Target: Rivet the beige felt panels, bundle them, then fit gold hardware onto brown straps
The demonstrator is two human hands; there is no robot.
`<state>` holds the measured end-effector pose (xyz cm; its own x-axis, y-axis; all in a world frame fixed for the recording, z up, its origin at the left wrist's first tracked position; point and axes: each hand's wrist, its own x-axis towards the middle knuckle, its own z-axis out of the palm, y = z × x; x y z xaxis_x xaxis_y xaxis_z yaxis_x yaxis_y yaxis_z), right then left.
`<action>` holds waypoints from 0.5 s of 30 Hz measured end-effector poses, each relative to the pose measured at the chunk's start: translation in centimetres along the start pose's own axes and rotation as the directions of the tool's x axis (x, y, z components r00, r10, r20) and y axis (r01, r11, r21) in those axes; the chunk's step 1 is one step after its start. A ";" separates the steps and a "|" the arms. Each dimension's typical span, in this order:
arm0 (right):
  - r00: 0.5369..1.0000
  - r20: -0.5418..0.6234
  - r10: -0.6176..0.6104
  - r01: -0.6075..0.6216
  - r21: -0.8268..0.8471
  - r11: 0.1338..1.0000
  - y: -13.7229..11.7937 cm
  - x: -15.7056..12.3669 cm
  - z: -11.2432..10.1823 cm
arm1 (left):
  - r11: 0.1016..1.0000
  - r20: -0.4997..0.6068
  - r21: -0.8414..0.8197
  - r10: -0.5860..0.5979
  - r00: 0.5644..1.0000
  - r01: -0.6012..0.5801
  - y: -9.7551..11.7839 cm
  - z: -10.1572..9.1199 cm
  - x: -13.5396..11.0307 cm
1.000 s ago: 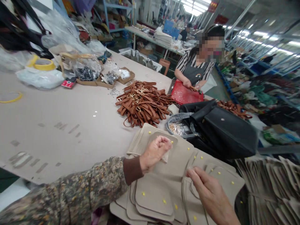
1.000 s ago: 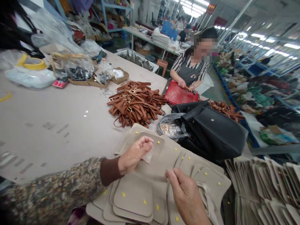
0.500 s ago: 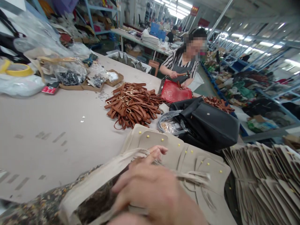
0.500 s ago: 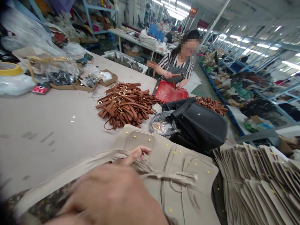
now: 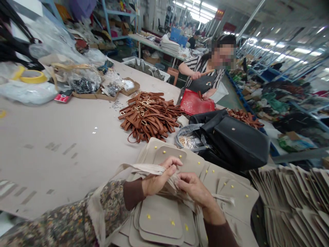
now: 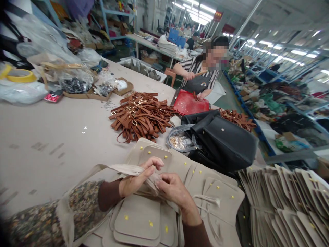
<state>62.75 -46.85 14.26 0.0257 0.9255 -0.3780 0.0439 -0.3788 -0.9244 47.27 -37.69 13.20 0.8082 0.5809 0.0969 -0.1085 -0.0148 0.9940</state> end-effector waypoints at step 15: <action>0.962 0.123 -0.244 0.247 -0.775 0.582 -0.9 -3.5 2.3 | 0.765 0.370 -0.280 -0.471 0.801 0.579 -1.0 -2.9 1.2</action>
<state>60.31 -49.75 16.35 -0.1089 0.9835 -0.1445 0.8059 0.0022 -0.5920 46.64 -34.65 12.21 0.9124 0.1713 -0.3718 0.2230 0.5534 0.8025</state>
